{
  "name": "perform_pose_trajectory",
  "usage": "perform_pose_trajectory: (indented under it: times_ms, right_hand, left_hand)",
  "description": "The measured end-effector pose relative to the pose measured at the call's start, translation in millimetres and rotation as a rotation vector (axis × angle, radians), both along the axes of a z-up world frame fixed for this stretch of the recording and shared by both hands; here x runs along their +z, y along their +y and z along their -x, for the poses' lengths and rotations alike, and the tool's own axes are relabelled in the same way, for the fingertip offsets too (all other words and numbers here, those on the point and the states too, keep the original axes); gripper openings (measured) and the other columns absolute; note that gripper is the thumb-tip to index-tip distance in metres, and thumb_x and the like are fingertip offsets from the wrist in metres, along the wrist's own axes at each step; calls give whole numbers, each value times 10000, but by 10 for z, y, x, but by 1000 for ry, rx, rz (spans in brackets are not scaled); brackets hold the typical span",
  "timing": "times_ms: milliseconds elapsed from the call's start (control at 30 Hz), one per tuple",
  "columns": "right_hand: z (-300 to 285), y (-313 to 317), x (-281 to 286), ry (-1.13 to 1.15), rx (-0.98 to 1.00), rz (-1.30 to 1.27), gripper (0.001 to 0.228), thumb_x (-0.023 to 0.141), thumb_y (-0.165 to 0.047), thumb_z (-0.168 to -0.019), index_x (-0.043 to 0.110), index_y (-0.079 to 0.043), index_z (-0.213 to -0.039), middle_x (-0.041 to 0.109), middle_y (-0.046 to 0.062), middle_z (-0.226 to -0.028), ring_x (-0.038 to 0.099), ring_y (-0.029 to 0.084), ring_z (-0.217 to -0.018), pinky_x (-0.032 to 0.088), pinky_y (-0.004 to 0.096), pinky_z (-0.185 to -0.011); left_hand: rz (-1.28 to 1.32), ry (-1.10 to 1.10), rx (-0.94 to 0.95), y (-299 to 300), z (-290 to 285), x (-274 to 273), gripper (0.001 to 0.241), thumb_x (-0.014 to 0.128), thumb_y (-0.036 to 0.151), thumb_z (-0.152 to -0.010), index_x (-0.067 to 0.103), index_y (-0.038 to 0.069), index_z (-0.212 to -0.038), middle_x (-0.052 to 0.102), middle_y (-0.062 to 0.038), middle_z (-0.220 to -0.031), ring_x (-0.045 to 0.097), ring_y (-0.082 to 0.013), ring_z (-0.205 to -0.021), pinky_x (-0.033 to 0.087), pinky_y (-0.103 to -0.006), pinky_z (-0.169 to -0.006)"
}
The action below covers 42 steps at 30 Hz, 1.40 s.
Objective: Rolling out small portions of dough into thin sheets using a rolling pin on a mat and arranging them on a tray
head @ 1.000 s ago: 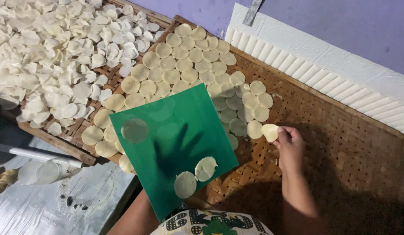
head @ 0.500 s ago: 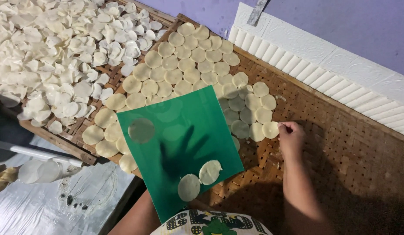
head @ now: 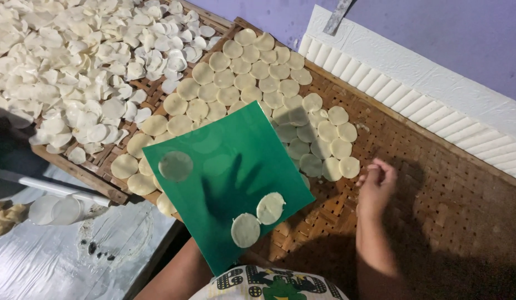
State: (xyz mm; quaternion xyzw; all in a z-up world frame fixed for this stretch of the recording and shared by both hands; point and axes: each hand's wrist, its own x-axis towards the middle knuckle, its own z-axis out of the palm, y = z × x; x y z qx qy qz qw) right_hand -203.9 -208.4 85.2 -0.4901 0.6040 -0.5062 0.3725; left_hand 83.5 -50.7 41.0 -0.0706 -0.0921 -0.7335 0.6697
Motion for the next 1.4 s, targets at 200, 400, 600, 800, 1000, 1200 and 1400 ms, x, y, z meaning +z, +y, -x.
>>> perform_pose_trajectory:
  times_ms: [200,400,600,800,1000,1200,1400]
  right_hand:
    - [-418,594,-177,-163,440,-301,322,567,-168,-1049,607,46,-1286,572,158,-1017,590,170,-680,550,263,-595]
    - [-428,444,46,203,334,23,315,738,-105,-959,624,35,-1218,582,177,-1026,616,239,-751,542,337,-642]
    - [-765,772,92,508,489,90,346,830,-364,-873,655,-90,-990,657,120,-917,696,301,-819,568,389,-682]
    - [-829,809,82,507,529,-33,270,860,-279,-809,670,-126,-922,694,108,-852,738,317,-814,606,400,-697]
    - [-685,711,68,183,525,-227,118,711,-81,-875,709,-21,-977,695,163,-886,709,263,-730,641,383,-653]
    - [-255,505,188,-365,354,-389,117,651,-71,-940,661,-21,-1044,527,68,-952,589,187,-823,565,335,-682]
    - [308,-203,233,-156,204,-211,136,633,-120,-1014,631,-59,-1135,524,112,-1062,579,212,-904,549,293,-718]
  left_hand:
    - [-105,240,-106,105,-8,529,841,439,551,-999,131,157,-1675,120,-124,-1734,4,-366,-1595,86,-309,-1270]
    - [-170,80,3,132,324,264,1050,478,873,-766,160,372,-1632,175,-158,-1701,192,-482,-1528,212,-633,-1196]
    - [-281,43,11,165,336,-165,955,461,839,-870,276,300,-1637,334,-165,-1643,286,-439,-1494,266,-514,-1186]
    - [-304,183,83,45,581,123,999,467,862,-844,318,252,-1621,344,-188,-1638,283,-476,-1490,266,-603,-1157]
    - [-365,206,140,38,603,380,1044,505,853,-849,282,190,-1623,308,-252,-1639,240,-527,-1503,201,-658,-1194]
    - [-40,42,96,30,569,240,965,528,877,-956,211,262,-1628,266,-220,-1670,188,-477,-1541,117,-679,-1239]
    - [19,-67,34,-9,469,136,1042,521,986,-891,169,350,-1638,186,-211,-1690,159,-504,-1543,123,-718,-1228]
